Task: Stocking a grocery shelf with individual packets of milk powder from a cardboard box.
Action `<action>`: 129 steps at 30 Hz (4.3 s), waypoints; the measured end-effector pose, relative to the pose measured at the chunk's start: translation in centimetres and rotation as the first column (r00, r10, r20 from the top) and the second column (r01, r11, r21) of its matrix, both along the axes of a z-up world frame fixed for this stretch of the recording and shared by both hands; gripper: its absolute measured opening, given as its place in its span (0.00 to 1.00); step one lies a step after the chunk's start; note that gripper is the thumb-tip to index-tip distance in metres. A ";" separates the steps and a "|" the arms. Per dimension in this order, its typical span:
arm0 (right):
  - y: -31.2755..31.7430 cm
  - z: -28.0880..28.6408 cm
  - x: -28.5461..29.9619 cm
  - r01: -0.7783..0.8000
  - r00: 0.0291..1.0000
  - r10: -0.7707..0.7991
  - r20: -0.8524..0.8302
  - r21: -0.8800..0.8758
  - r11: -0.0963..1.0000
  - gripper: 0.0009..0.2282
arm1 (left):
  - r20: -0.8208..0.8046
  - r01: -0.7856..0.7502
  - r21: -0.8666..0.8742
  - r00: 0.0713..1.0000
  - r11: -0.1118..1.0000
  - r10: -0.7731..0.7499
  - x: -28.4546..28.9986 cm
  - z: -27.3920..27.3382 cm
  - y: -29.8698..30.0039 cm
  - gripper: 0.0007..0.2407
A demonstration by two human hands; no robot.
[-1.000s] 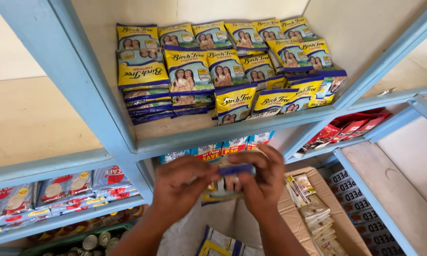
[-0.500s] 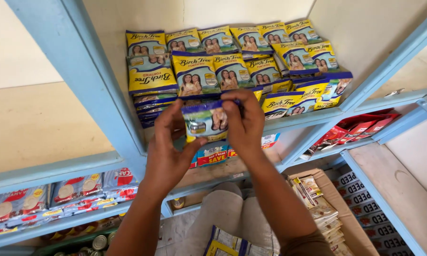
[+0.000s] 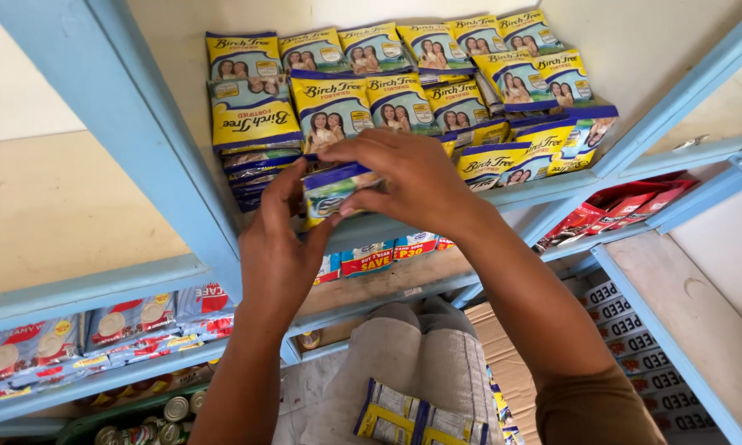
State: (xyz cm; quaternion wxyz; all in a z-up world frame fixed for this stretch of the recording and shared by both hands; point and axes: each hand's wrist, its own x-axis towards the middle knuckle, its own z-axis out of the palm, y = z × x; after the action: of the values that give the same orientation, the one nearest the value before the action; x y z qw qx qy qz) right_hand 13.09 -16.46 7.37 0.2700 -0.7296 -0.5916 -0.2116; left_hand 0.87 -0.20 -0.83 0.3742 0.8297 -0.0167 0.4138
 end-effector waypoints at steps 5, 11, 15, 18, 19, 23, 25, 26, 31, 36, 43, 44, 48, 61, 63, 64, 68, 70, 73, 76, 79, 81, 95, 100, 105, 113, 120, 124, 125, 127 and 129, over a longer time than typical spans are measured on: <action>0.8 -0.3 0.8 0.011 1.000 -0.009 0.027 -0.060 0.998 0.22 | 0.118 -0.161 0.148 0.982 0.976 0.145 0.6 -1.4 0.0 0.29; 0.4 -0.8 2.2 -0.038 0.999 0.039 0.014 -0.043 0.998 0.14 | -0.123 -0.067 -0.138 0.991 0.988 0.050 2.1 -1.7 -0.3 0.33; 0.5 -0.7 2.5 -0.019 0.995 0.018 0.097 0.010 1.000 0.14 | -0.072 -0.059 -0.095 0.996 0.994 0.053 2.7 -2.2 -0.5 0.33; 0.5 -0.8 2.7 0.022 0.997 -0.018 0.079 -0.039 0.999 0.13 | -0.017 -0.102 -0.009 0.995 0.995 0.102 2.1 -1.8 -0.6 0.31; 0.4 -0.8 2.8 0.028 0.996 -0.023 0.092 -0.054 0.998 0.12 | -0.001 -0.118 0.014 0.993 0.993 0.118 1.7 -1.5 -0.5 0.26; 0.1 -1.1 3.2 0.014 0.996 -0.010 0.092 -0.040 0.999 0.10 | -0.106 -0.176 0.089 0.977 0.980 0.185 0.6 -1.9 0.4 0.10; 0.2 -1.1 3.2 0.020 0.994 -0.015 0.106 -0.040 0.999 0.10 | -0.126 -0.188 0.118 0.971 0.975 0.202 1.0 -1.8 0.3 0.08; 0.3 -1.1 3.2 0.022 0.992 -0.016 0.124 -0.041 0.999 0.10 | -0.141 -0.203 0.145 0.964 0.968 0.224 1.2 -1.7 0.3 0.07; 0.7 -2.0 3.5 0.055 0.985 -0.050 0.163 -0.028 0.998 0.11 | -0.174 -0.136 0.189 0.970 0.973 0.169 1.2 -1.4 1.0 0.04; 0.2 -3.6 3.1 0.039 0.977 -0.048 0.207 0.043 0.998 0.13 | -0.182 -0.049 0.171 0.980 0.984 0.081 1.1 -1.4 0.9 0.04; -3.2 -5.3 -2.0 0.342 0.916 -0.390 0.095 0.324 0.882 0.12 | 0.106 -0.194 0.305 0.980 0.932 0.169 2.2 -0.6 0.0 0.10; -4.6 -6.0 -2.9 0.392 0.916 -0.395 -0.074 0.379 0.838 0.11 | 0.063 -0.181 0.360 0.983 0.915 0.170 2.4 -0.4 -0.1 0.10; -6.2 -8.4 -2.0 0.366 0.927 -0.370 -0.062 0.359 0.859 0.13 | 0.084 -0.219 0.373 0.976 0.902 0.202 2.3 0.7 -0.2 0.13; -9.3 -11.6 -0.1 0.435 0.900 -0.431 -0.070 0.227 0.871 0.23 | 0.081 -0.121 0.638 0.993 0.760 0.090 7.9 2.5 -6.1 0.15; -9.5 -11.8 0.5 0.445 0.895 -0.442 -0.065 0.220 0.868 0.24 | 0.074 -0.095 0.666 0.995 0.740 0.062 8.7 2.7 -6.3 0.17; -9.5 -11.8 0.7 0.450 0.892 -0.447 -0.063 0.215 0.867 0.25 | 0.060 -0.064 0.668 0.998 0.741 0.033 8.9 2.9 -6.2 0.18; -9.6 -11.6 0.2 0.458 0.889 -0.454 -0.066 0.185 0.870 0.28 | 0.025 0.024 0.664 0.998 0.747 -0.054 9.6 3.3 -5.9 0.17; -9.8 -11.6 0.1 0.469 0.883 -0.465 -0.064 0.170 0.867 0.30 | 0.005 0.032 0.659 0.999 0.751 -0.048 9.3 3.7 -5.8 0.19; -10.0 -11.4 0.3 0.488 0.872 -0.486 -0.050 0.152 0.859 0.32 | 0.003 0.015 0.652 1.000 0.758 -0.023 8.8 3.7 -5.9 0.22; -10.5 -11.2 0.4 0.520 0.853 -0.521 -0.033 0.138 0.843 0.35 | 0.036 -0.029 0.653 0.999 0.757 0.008 7.4 4.2 -6.1 0.21; -11.0 -11.1 0.8 0.546 0.836 -0.549 -0.010 0.117 0.829 0.37 | 0.058 -0.079 0.642 0.997 0.763 0.054 5.2 5.2 -5.8 0.18; -11.1 -11.3 1.6 0.570 0.820 -0.572 -0.003 0.105 0.815 0.39 | 0.058 -0.091 0.635 0.996 0.767 0.070 3.5 5.3 -5.5 0.18; -15.4 -28.8 -8.3 0.412 0.811 -0.358 -0.463 0.017 0.911 0.21 | -0.801 0.835 0.209 0.445 0.509 -0.401 -5.6 -28.6 -12.7 0.27; -18.7 -34.7 -14.4 0.117 0.646 -0.378 -0.663 -0.403 0.908 0.16 | -0.893 0.838 0.045 0.278 0.544 -0.353 -5.3 -29.1 -12.3 0.21; -20.3 -32.2 -14.9 0.017 0.578 -0.405 -0.708 -0.486 0.874 0.18 | -0.747 0.770 -0.209 0.272 0.603 -0.606 -3.1 -23.1 -10.2 0.10; -19.9 -29.6 -12.3 0.483 0.232 -0.480 -0.846 -0.329 0.812 0.07 | -0.678 0.562 -0.091 0.569 0.822 -0.465 -1.1 -13.2 -7.6 0.07; -15.9 -31.6 -11.6 0.773 -0.028 0.281 -0.959 0.157 0.614 0.12 | -0.266 0.605 0.283 0.795 0.744 -0.546 -3.5 -13.1 -11.4 0.07; -15.2 -30.2 -11.7 0.831 -0.193 0.643 -0.741 0.225 0.509 0.14 | -0.255 0.599 0.441 0.798 0.669 -0.546 -4.4 -16.3 -11.6 0.02; -15.1 -29.9 -11.8 0.828 -0.224 0.674 -0.704 0.228 0.512 0.15 | -0.243 0.580 0.471 0.810 0.665 -0.534 -4.6 -16.6 -11.5 0.02; -15.4 -30.7 -12.3 0.816 -0.233 0.705 -0.670 0.260 0.516 0.15 | -0.209 0.557 0.484 0.823 0.675 -0.528 -4.9 -17.0 -11.4 0.01; -14.4 -27.7 -12.5 0.800 -0.247 0.732 -0.635 0.293 0.524 0.15 | -0.174 0.528 0.497 0.838 0.689 -0.516 -5.1 -17.1 -11.2 0.00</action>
State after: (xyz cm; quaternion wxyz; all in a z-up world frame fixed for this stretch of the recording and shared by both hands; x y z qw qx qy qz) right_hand 0.64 -30.83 -20.32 0.9125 -0.3357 0.1271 0.1962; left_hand -4.21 -11.36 -17.92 0.2346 0.8643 -0.3604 0.2610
